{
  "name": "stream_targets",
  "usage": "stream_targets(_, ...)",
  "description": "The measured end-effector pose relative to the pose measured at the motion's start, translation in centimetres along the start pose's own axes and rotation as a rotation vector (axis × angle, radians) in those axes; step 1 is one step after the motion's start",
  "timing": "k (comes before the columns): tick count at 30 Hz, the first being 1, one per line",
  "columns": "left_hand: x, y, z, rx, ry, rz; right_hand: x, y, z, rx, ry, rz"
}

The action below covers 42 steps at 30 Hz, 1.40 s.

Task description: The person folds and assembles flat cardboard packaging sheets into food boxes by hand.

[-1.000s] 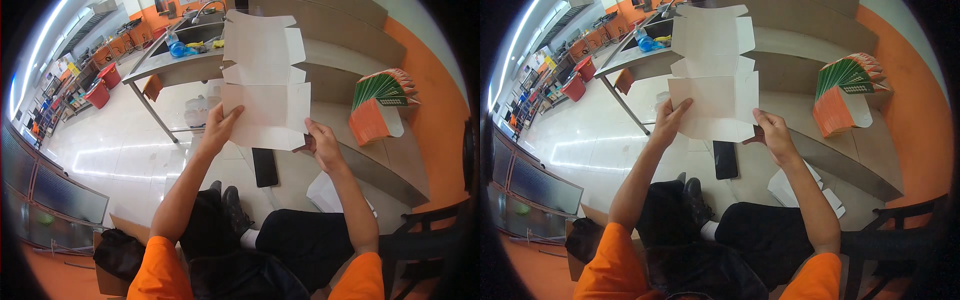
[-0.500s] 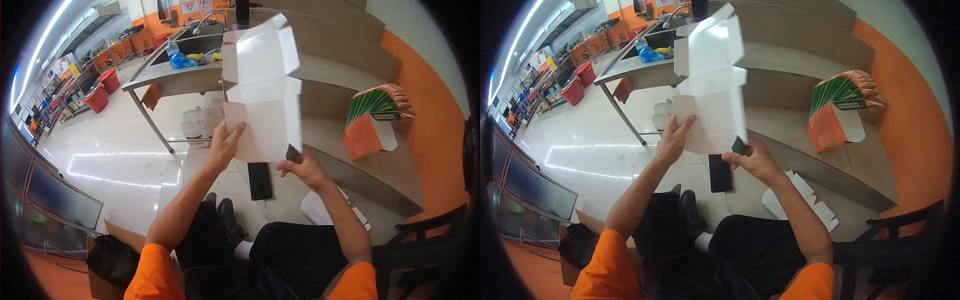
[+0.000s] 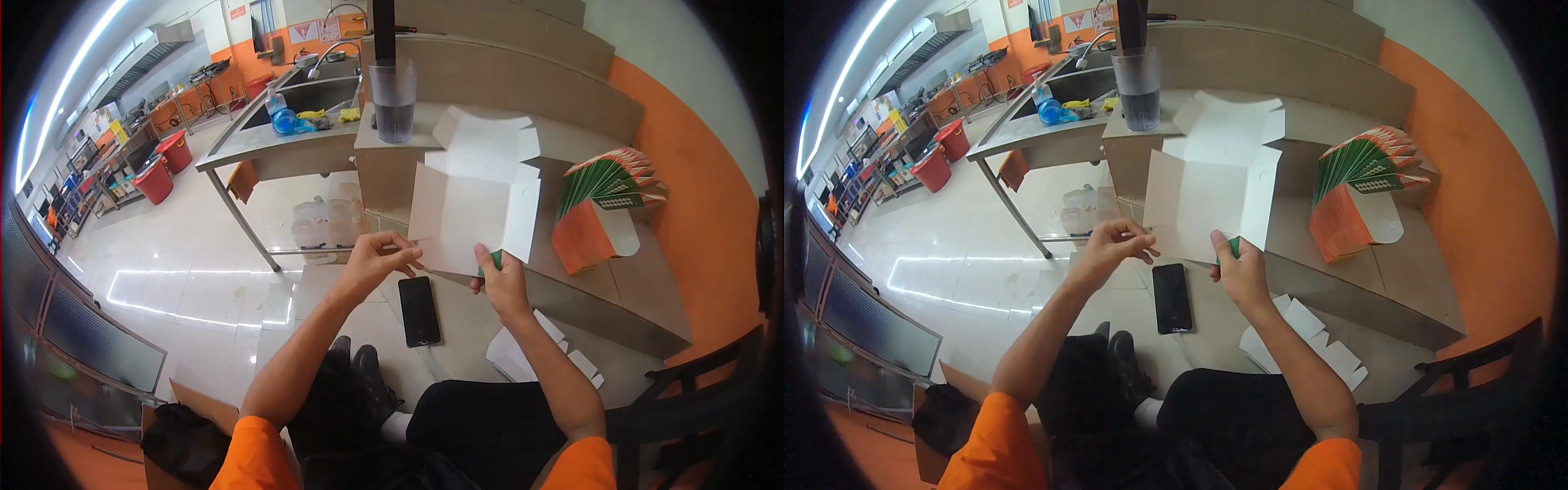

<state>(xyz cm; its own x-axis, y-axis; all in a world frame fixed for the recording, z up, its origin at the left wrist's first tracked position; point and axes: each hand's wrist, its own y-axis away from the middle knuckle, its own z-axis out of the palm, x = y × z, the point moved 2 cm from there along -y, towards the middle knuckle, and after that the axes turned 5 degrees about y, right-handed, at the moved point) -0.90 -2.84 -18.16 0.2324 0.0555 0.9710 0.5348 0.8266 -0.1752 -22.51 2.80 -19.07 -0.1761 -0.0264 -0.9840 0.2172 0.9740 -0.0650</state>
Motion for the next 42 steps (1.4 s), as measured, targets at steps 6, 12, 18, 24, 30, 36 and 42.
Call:
stream_targets(6,-0.8,0.0,1.1,0.046,0.073,0.013,-1.1,1.0,0.5,0.017,-0.026,-0.113)
stream_targets(12,-1.1,0.2,1.9,-0.087,0.319,-0.157,-1.7,2.4,1.7,-0.183,-0.139,-0.182)
stream_targets(18,1.0,0.7,2.4,-0.300,0.587,-0.193,-2.5,2.0,0.8,-0.126,-0.214,-0.217)
stream_targets(24,-1.1,0.6,1.9,-0.158,0.097,-0.155,-1.8,2.1,1.3,-0.271,-0.043,-0.171)
stream_targets(30,-0.4,0.4,1.3,-0.057,-0.152,-0.027,-3.5,1.3,-1.0,-0.430,0.197,-0.228)
stream_targets(36,-0.8,0.4,1.1,-0.193,-0.351,-0.059,-2.6,-0.4,-3.5,-0.409,-0.685,-0.101)
stream_targets(42,-1.4,0.6,1.1,-0.382,-0.488,-0.022,-2.4,-0.4,-3.2,-0.066,-0.491,0.058)
